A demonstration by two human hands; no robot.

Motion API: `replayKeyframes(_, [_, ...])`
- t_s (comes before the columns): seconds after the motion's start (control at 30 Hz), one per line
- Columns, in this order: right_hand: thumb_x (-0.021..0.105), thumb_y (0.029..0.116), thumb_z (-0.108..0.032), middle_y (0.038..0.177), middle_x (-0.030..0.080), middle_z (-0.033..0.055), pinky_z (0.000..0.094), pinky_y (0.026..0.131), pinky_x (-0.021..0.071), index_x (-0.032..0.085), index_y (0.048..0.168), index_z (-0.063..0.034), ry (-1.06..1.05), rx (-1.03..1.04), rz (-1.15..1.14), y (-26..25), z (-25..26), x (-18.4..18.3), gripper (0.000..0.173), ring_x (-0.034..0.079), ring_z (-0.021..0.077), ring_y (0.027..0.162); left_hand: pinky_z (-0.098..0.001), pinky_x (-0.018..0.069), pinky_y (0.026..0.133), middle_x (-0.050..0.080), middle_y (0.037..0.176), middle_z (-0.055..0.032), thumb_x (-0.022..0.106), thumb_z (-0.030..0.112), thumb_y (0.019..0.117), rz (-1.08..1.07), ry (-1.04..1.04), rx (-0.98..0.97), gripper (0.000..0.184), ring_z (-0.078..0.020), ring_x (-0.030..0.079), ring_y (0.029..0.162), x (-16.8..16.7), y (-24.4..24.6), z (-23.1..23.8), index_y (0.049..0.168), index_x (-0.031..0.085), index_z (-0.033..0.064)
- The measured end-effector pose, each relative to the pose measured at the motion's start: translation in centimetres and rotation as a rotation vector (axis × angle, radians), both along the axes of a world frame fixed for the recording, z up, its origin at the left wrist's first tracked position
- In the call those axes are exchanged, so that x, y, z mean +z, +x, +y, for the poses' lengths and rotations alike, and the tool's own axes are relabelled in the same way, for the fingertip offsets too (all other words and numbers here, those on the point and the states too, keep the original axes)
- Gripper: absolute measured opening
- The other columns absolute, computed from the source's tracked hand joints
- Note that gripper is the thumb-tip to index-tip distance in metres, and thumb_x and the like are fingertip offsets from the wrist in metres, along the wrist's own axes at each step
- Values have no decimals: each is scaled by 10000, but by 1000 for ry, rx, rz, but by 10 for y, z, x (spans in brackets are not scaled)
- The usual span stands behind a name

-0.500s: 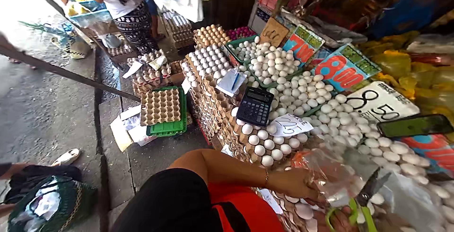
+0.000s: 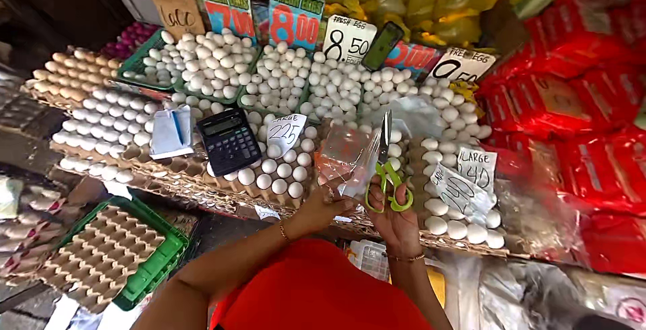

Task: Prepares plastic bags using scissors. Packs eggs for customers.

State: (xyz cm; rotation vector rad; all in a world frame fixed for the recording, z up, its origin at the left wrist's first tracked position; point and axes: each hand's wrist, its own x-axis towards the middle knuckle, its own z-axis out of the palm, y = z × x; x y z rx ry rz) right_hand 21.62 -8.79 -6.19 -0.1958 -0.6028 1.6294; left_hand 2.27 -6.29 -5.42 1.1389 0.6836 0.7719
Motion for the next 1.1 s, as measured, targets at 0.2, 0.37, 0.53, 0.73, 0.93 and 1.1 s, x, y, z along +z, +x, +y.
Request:
replayKeyframes(0.2, [654,989,-305,1127,711,89,245,746,575,656,1270,-53,-13,5,39,1,-5,-2,377,683,124,819,-326,625,886,733,1043,-85,627,12,985,10,-36,-14,635,-154,740,909,2,-1,-4,1555,348,6])
replayKeyframes(0.37, [673,978,-301,1046,717,76,248,722,578,652,1255,-44,-40,0,2,10,-8,-6,379,678,116,776,-332,624,898,737,1058,-89,611,9,987,20,-75,-47,639,-172,744,941,3,-12,0,1560,330,17])
replayKeyframes(0.53, [683,968,-323,945,722,38,227,716,580,684,1213,-47,-61,-74,-97,37,-18,-10,369,679,97,752,-302,624,834,717,1114,-61,593,5,971,103,-111,-172,565,-143,729,914,8,-42,15,1507,419,36])
replayKeyframes(0.73, [707,952,-352,901,721,32,226,723,590,675,1205,-48,-139,-93,-280,48,-44,-26,397,690,89,754,-207,561,659,683,814,12,496,103,1035,235,-111,-93,220,-55,655,695,-6,-78,52,1194,626,24])
replayKeyframes(0.93, [716,937,-448,862,697,11,263,753,600,600,1206,-20,-248,-192,-596,37,-49,-40,519,687,107,762,-196,544,632,660,769,44,495,154,1063,192,-204,157,197,-32,620,657,-16,-93,95,1063,679,83])
replayKeyframes(1.1, [751,876,-463,1202,657,57,282,847,556,449,1320,-1,-187,-319,-910,27,-40,-42,709,659,117,983,-152,468,546,593,671,63,512,116,1038,162,-97,31,186,-3,530,560,10,-83,108,958,678,94])
